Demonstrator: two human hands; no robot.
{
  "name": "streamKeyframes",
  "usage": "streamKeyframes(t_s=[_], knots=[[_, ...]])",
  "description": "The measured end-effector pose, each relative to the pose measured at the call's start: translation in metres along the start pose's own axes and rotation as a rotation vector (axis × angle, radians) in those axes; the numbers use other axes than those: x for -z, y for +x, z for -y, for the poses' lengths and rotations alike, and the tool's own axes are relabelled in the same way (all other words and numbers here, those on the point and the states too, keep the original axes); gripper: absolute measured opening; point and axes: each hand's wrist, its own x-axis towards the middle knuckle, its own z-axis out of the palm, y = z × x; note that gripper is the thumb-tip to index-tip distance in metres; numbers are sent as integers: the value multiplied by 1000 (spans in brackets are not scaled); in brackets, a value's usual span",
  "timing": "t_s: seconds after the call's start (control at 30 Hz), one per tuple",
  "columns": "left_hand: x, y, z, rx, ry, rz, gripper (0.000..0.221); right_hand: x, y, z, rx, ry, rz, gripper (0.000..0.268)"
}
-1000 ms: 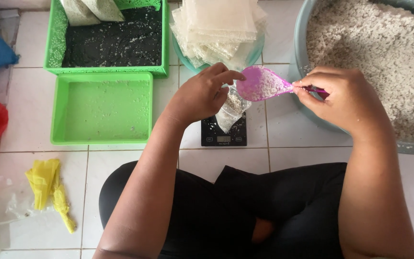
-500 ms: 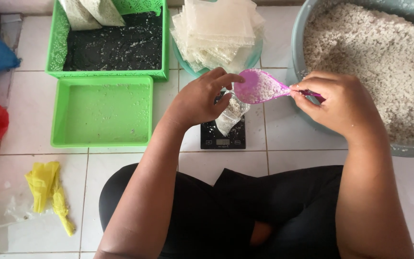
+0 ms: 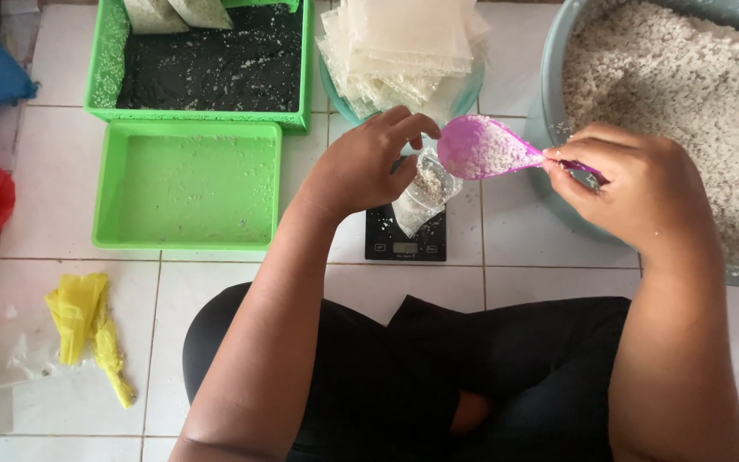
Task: Scooping granular food material into small plastic bags and weighing them on a digital scale.
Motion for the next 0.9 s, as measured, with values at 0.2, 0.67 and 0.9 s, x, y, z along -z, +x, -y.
streamKeyframes(t_s=[0.2,0.67,0.9], knots=[[-2,0,-4,4,-19,1,36,-2,2,2,21,8,6,2],[-5,0,-3,-12,-8,6,37,0,1,3,-4,-1,0,3],[2,4,-7,10,-15,-47,27,-2,-1,-5,-5,10,14,5]])
